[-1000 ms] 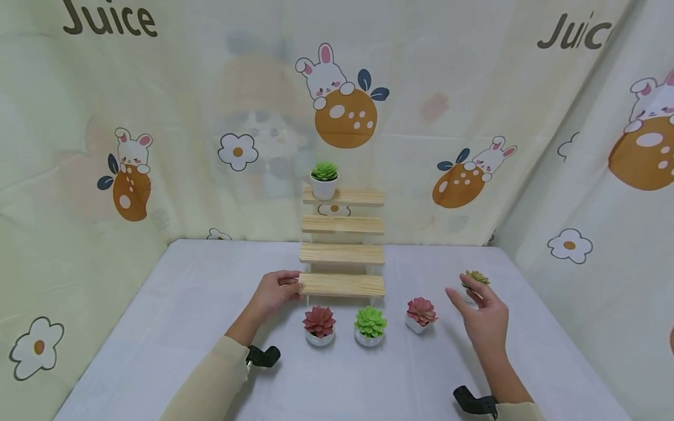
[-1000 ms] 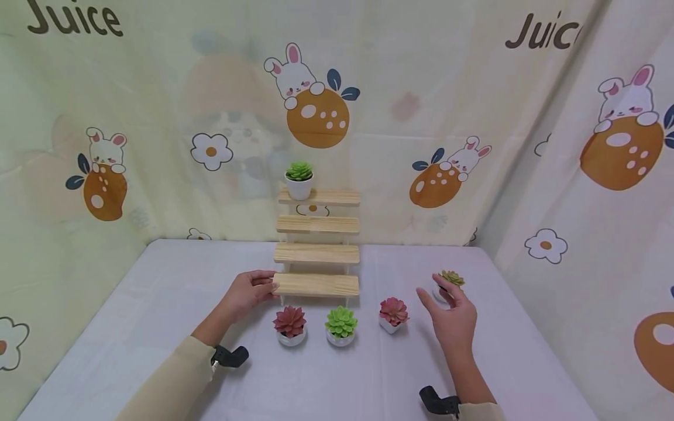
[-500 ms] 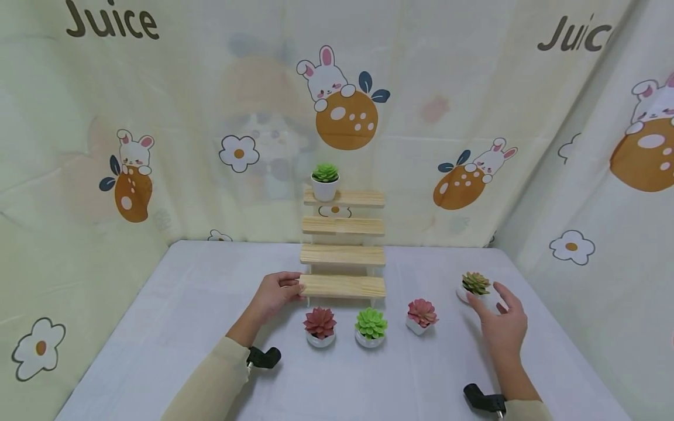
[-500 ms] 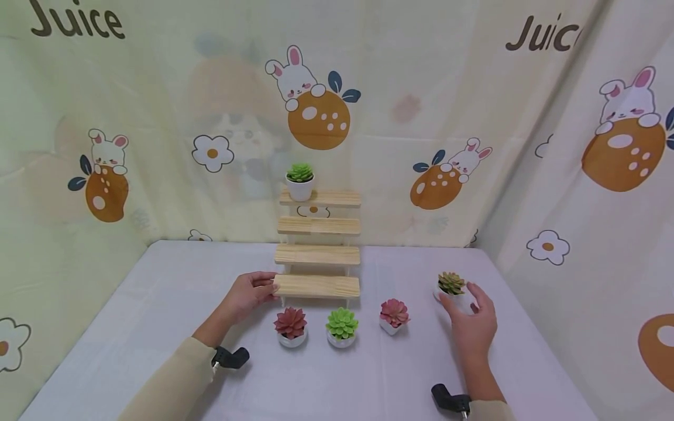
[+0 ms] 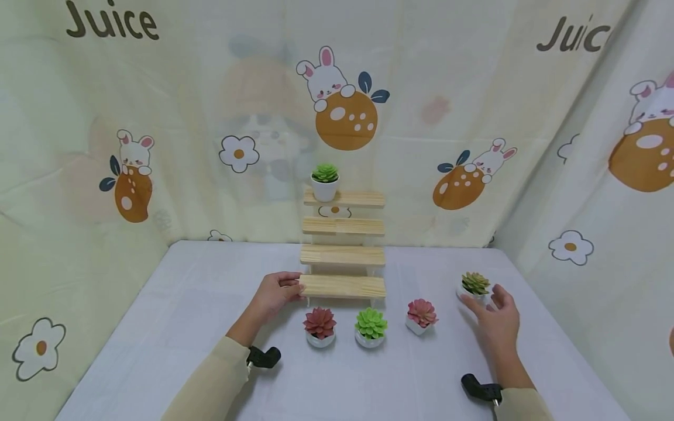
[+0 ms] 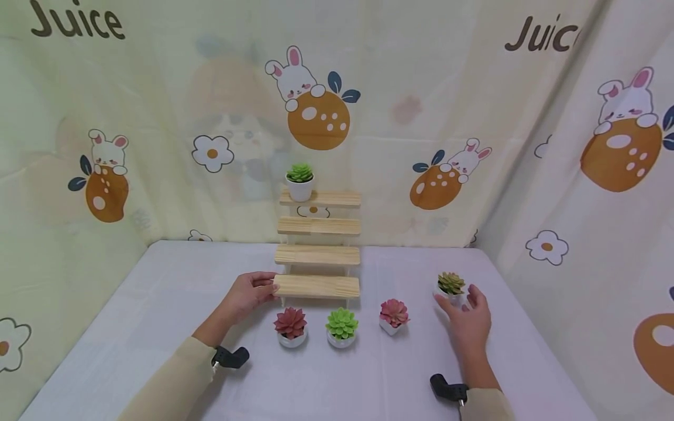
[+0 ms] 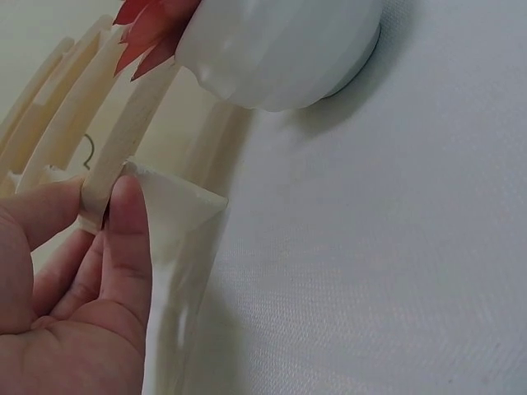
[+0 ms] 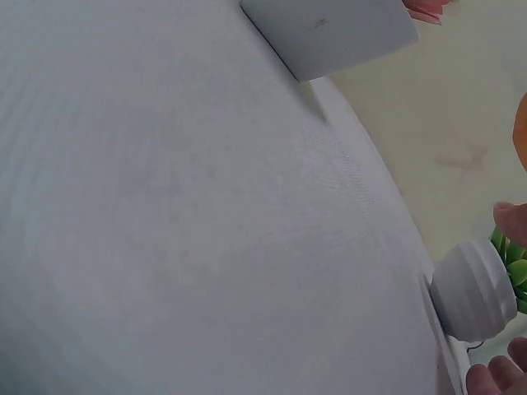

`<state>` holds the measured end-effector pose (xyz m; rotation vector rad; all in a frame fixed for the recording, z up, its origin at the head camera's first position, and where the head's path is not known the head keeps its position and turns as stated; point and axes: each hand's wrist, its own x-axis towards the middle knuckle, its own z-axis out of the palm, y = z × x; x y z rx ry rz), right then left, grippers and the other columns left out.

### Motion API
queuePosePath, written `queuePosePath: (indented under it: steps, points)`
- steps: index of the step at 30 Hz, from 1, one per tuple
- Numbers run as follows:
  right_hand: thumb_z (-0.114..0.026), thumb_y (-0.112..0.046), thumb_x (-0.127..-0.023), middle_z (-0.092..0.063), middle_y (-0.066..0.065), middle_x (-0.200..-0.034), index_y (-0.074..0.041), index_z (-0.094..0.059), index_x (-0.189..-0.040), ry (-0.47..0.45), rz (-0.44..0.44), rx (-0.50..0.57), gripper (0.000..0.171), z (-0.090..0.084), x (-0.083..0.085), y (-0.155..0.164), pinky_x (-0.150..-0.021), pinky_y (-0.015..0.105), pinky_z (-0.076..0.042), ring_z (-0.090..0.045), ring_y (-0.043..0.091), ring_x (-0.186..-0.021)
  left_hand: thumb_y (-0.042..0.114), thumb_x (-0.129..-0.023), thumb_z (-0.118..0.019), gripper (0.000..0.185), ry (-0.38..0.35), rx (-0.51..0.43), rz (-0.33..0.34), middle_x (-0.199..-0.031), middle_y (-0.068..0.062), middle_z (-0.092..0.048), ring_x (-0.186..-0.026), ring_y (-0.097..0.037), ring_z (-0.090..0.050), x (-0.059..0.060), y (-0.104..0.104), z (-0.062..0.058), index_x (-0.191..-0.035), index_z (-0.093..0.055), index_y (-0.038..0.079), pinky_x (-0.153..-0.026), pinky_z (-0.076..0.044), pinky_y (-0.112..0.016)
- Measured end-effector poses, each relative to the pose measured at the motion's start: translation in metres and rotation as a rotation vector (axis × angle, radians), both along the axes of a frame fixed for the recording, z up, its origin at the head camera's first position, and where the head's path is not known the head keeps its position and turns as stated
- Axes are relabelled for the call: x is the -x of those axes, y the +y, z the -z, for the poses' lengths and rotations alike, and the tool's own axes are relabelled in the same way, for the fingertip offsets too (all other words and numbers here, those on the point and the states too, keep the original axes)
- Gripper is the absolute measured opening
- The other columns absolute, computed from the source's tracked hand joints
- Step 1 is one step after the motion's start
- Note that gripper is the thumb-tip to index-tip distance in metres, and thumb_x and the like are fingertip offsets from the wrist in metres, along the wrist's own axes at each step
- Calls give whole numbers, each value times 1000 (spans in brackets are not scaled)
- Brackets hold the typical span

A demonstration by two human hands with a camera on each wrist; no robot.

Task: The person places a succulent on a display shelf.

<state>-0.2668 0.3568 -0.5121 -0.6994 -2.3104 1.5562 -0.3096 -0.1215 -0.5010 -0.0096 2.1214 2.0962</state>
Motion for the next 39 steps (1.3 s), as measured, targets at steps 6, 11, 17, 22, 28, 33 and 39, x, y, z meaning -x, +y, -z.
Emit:
queuePosePath:
  steps: [6, 11, 17, 22, 28, 33, 39]
  points:
    - [-80, -46, -87, -27, 12, -169, -12, -19, -164, 1, 27, -3, 104, -1, 8, -1, -126, 52, -34, -32, 33, -154, -6, -94, -66, 38, -11, 11, -8, -106, -19, -68, -83, -15, -69, 0, 0, -1, -131, -61, -11, -81, -67, -36]
    - [-81, -44, -87, -34, 18, -165, -8, -22, -163, -17, 21, -14, 103, 3, 14, 2, -124, 53, -36, -38, 37, -150, -6, -93, -67, 38, -24, 16, -14, -107, -18, -69, -84, -16, -70, 0, 1, 2, -131, -62, -10, -81, -67, -37]
    - [-80, -41, -88, -41, 21, -160, -6, -25, -162, -40, 19, -25, 99, 3, 17, 0, -122, 53, -39, -42, 38, -146, -6, -93, -67, 38, -32, 16, -15, -106, -18, -68, -84, -17, -70, 0, 1, 0, -131, -62, -9, -81, -67, -38]
    - [-78, -40, -90, -41, 25, -159, -3, -24, -162, -57, 15, -55, 97, 3, 19, -1, -121, 56, -38, -42, 41, -145, -7, -93, -67, 38, -24, 6, -15, -106, -18, -68, -84, -17, -70, 0, 1, 0, -131, -62, -9, -82, -67, -39]
    - [-75, -42, -92, -43, 27, -157, -1, -25, -161, -83, 8, -78, 95, 5, 23, 2, -120, 55, -40, -43, 40, -144, -7, -94, -67, 38, -18, 7, -12, -106, -18, -68, -84, -17, -70, 1, 1, 1, -131, -62, -9, -82, -67, -39]
    - [-75, -44, -92, -44, 28, -155, 0, -27, -160, -92, 12, -88, 95, 5, 24, 2, -120, 56, -40, -44, 42, -142, -6, -94, -66, 37, -18, 19, -10, -107, -19, -69, -84, -17, -70, 1, 1, 2, -131, -62, -8, -84, -66, -40]
    - [-78, -43, -90, -48, 29, -151, 1, -33, -158, -85, 22, -96, 93, 6, 22, 2, -118, 57, -41, -47, 41, -139, -5, -95, -66, 37, -16, 25, -15, -108, -19, -68, -85, -17, -70, -1, 2, 0, -131, -62, -8, -85, -66, -40]
